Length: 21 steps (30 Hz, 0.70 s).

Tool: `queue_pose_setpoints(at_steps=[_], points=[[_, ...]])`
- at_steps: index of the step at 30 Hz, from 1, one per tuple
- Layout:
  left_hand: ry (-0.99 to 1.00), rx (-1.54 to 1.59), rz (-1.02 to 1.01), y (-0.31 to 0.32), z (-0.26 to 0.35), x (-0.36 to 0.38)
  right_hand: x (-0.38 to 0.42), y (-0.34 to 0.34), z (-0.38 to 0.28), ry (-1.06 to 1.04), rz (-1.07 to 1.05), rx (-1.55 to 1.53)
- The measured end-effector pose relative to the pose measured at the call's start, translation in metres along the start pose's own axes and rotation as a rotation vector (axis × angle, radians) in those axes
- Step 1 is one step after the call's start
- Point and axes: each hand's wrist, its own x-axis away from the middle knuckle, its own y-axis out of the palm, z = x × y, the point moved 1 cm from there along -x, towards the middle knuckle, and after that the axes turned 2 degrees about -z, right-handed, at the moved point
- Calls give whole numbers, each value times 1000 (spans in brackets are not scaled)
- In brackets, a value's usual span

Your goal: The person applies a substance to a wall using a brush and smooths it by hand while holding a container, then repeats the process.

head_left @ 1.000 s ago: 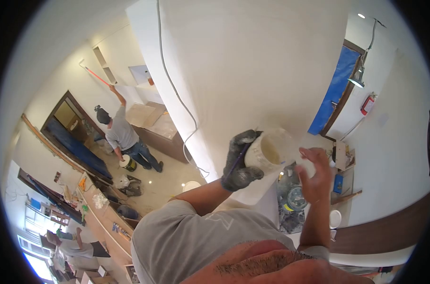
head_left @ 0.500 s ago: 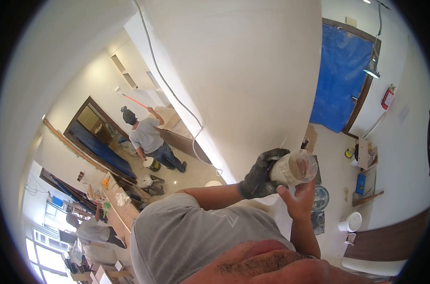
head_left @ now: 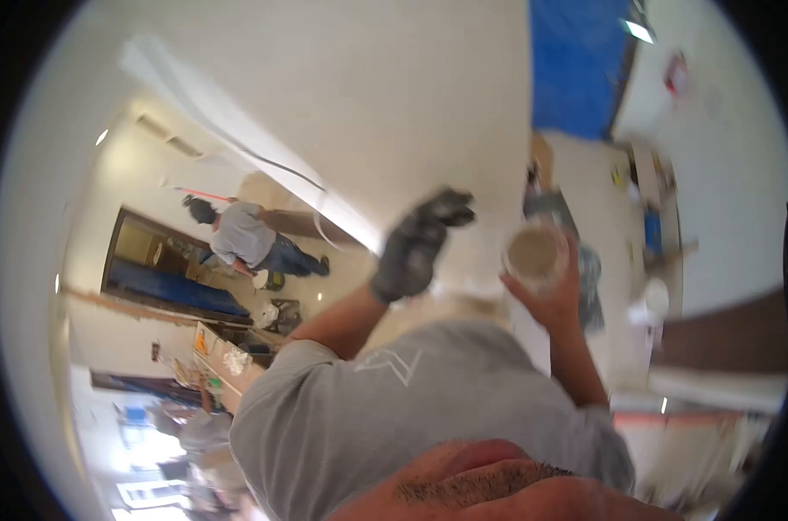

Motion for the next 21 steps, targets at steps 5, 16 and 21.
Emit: queue_pose_setpoints(at_steps=[5,16,21], points=[[228,-338,-160,12,59,-39,-11,0,15,-71,-10,190],[229,-832,-505,47,-13,-95,-37,-7,82,-80,99,218],[38,-815,-495,70,-13,-105,-39,-17,93,-35,138,235]])
